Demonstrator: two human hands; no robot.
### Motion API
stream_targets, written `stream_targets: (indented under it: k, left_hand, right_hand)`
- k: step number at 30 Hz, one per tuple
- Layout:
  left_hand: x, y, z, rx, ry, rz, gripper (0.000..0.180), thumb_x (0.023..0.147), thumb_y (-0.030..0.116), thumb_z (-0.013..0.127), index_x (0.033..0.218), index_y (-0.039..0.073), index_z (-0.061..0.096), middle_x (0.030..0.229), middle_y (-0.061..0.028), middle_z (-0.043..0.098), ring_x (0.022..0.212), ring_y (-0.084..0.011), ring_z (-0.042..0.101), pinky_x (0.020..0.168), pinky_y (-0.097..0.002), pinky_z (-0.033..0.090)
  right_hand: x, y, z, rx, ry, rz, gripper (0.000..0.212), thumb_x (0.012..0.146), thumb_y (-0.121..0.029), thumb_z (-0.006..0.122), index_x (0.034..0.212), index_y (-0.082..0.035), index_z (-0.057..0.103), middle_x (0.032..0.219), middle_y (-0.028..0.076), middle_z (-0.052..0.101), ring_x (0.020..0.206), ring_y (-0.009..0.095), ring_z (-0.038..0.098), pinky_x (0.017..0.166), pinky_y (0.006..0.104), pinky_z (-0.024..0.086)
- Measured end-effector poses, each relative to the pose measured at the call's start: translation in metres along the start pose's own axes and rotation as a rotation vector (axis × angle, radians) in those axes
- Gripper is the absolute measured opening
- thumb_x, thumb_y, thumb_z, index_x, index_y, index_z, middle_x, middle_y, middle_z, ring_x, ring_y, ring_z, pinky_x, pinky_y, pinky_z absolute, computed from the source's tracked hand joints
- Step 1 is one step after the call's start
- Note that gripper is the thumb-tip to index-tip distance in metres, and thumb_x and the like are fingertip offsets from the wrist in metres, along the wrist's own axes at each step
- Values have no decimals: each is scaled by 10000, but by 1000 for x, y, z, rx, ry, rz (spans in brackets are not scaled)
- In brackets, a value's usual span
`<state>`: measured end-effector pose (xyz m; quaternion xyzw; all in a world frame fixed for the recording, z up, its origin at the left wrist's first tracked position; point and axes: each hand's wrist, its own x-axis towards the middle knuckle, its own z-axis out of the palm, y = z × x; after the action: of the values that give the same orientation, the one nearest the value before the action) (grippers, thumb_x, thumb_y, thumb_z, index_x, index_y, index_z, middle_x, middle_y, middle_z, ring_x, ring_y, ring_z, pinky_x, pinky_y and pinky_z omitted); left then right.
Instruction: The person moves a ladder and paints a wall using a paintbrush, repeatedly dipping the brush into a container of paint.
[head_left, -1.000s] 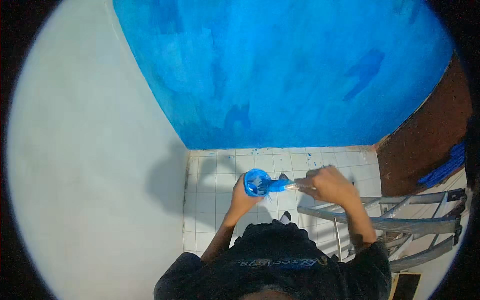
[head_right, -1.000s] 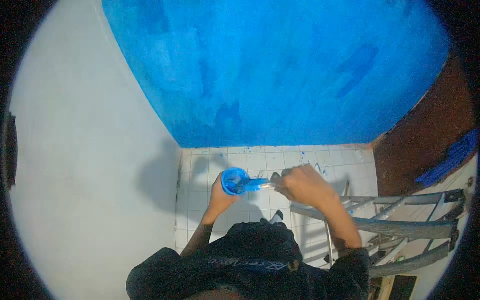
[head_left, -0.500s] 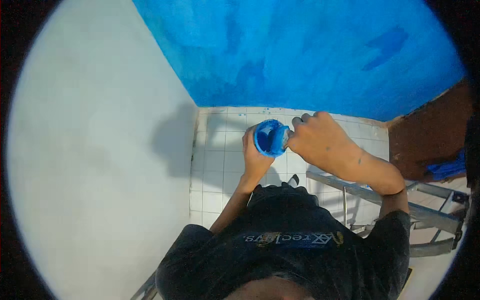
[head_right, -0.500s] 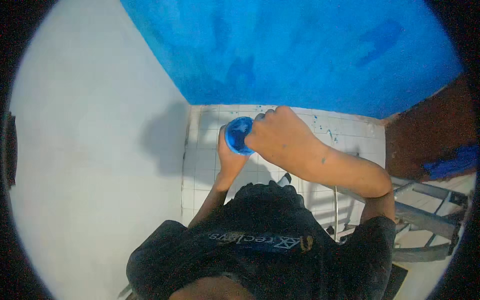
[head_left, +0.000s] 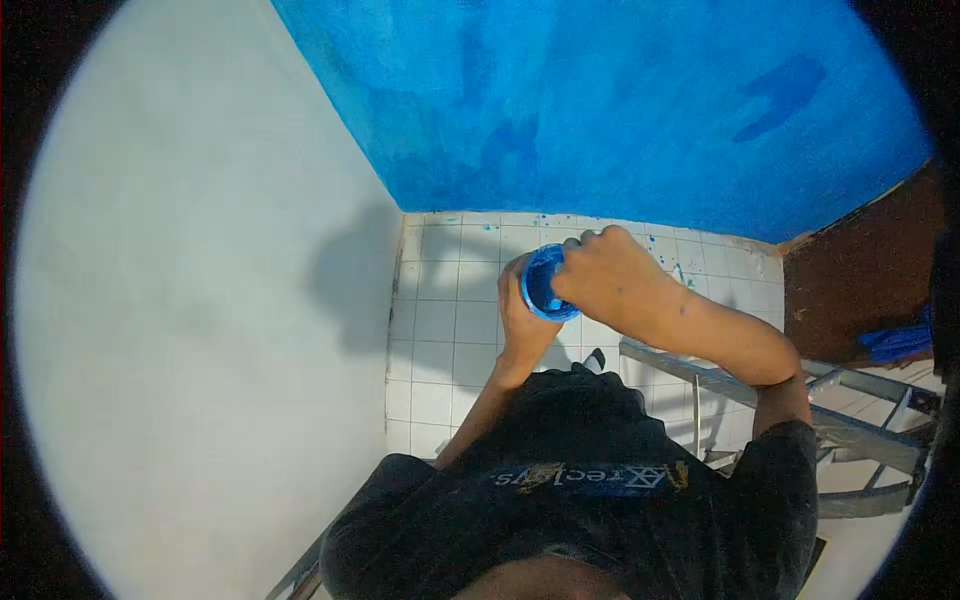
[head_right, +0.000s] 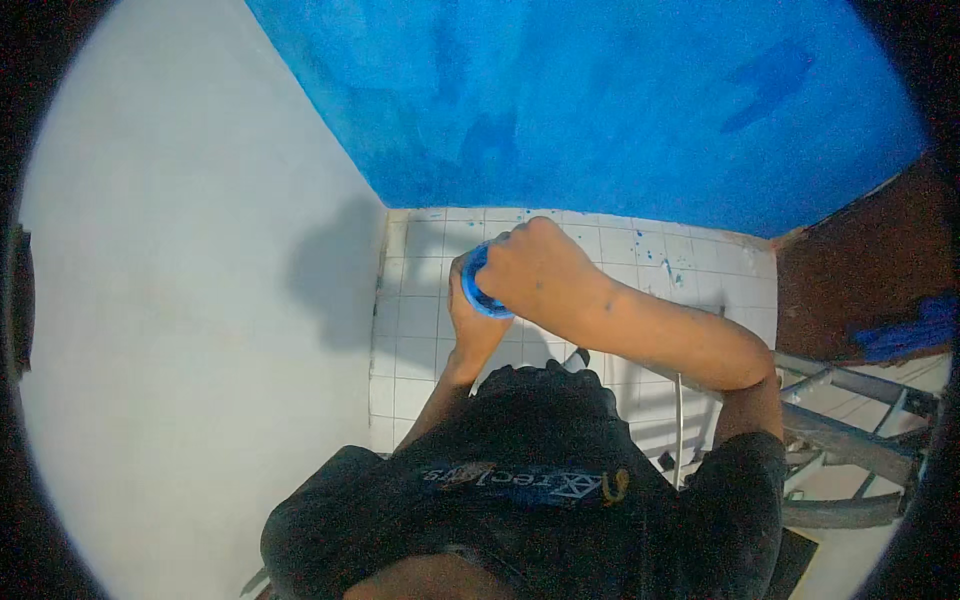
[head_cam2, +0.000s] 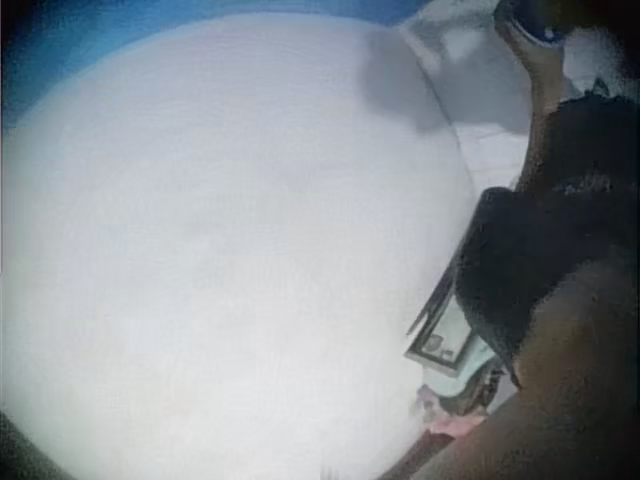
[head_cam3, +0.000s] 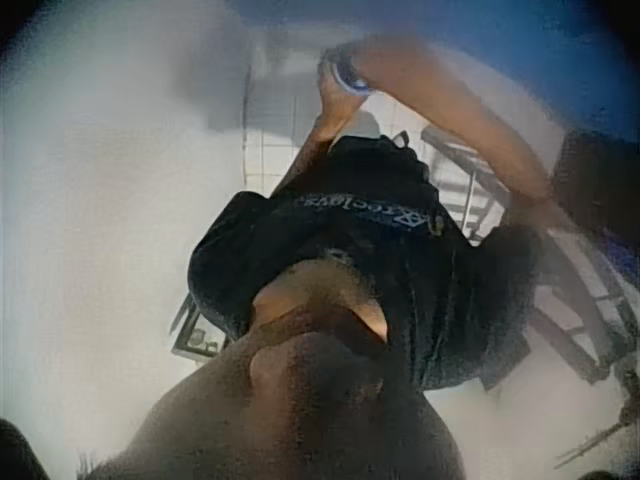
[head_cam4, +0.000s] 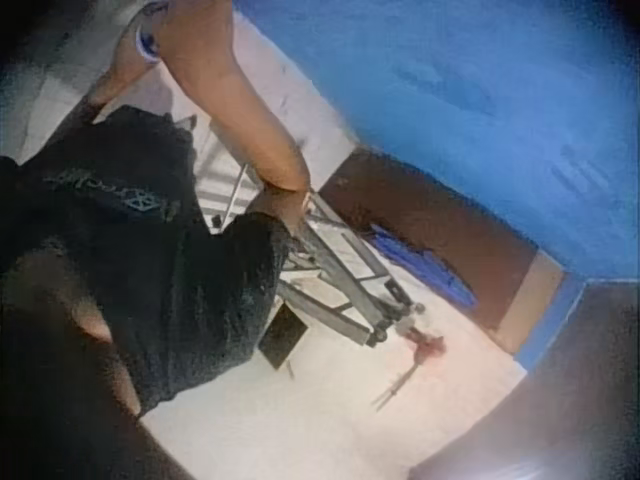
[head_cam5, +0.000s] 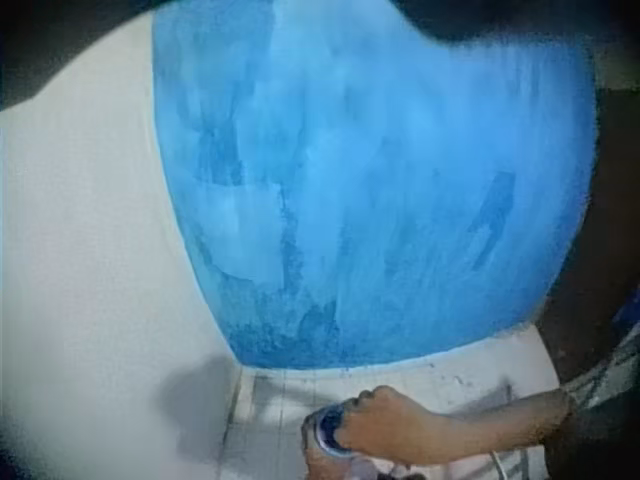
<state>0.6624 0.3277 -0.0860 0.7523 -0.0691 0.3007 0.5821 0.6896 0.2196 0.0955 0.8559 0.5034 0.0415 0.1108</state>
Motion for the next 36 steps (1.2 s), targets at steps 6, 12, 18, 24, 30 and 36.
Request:
stream_targets:
  k: [6, 12, 18, 24, 30, 36]
  left_hand:
    - [12, -15, -4, -53, 15, -74, 685, 605, 124, 825, 1164, 41, 438, 1112, -145, 510, 1043, -329, 496, 859, -431, 416]
    - [39, -11, 13, 114, -35, -71, 636, 610, 136, 818, 1135, 40, 471, 1044, -154, 564, 964, -337, 552, 815, -424, 439]
    - [70, -24, 29, 13, -83, -130, 634, 596, 139, 827, 1116, 31, 482, 1020, -170, 588, 940, -324, 586, 781, -410, 469]
    - [81, -54, 23, 94, -133, -136, 645, 585, 141, 824, 1115, 39, 472, 1022, -162, 577, 969, -316, 576, 797, -412, 466]
    - [121, -86, 35, 200, -170, -54, 693, 575, 153, 827, 1140, 47, 441, 1054, -162, 557, 978, -327, 567, 798, -417, 463]
    - [182, -113, 64, 193, -164, -152, 669, 584, 150, 819, 1133, 40, 453, 1040, -145, 568, 967, -285, 567, 804, -393, 459]
  right_hand:
    - [-30, 46, -5, 302, 99, 140, 133, 684, -124, 673, 812, -122, 711, 673, 122, 617, 647, 279, 615, 549, 376, 459]
    - [-75, 80, 87, 1312, 320, 599, 173, 770, -190, 707, 859, -43, 711, 670, 53, 646, 568, 113, 565, 494, 259, 414]
    - [-62, 48, 191, 2136, 792, 827, 196, 802, -109, 660, 649, -11, 588, 550, -9, 460, 470, 56, 376, 421, 220, 246]
    - [-39, 103, 211, 1906, 1015, 921, 214, 816, -170, 662, 700, 9, 635, 536, -17, 463, 449, 50, 368, 410, 218, 232]
    - [-34, 245, 194, 1366, 1212, 1013, 322, 877, -276, 605, 682, -21, 631, 550, -14, 478, 472, 49, 385, 432, 223, 261]
    - [4, 391, 106, 526, 1313, 898, 278, 889, -218, 578, 1112, -63, 637, 676, 100, 597, 563, 149, 494, 511, 317, 368]
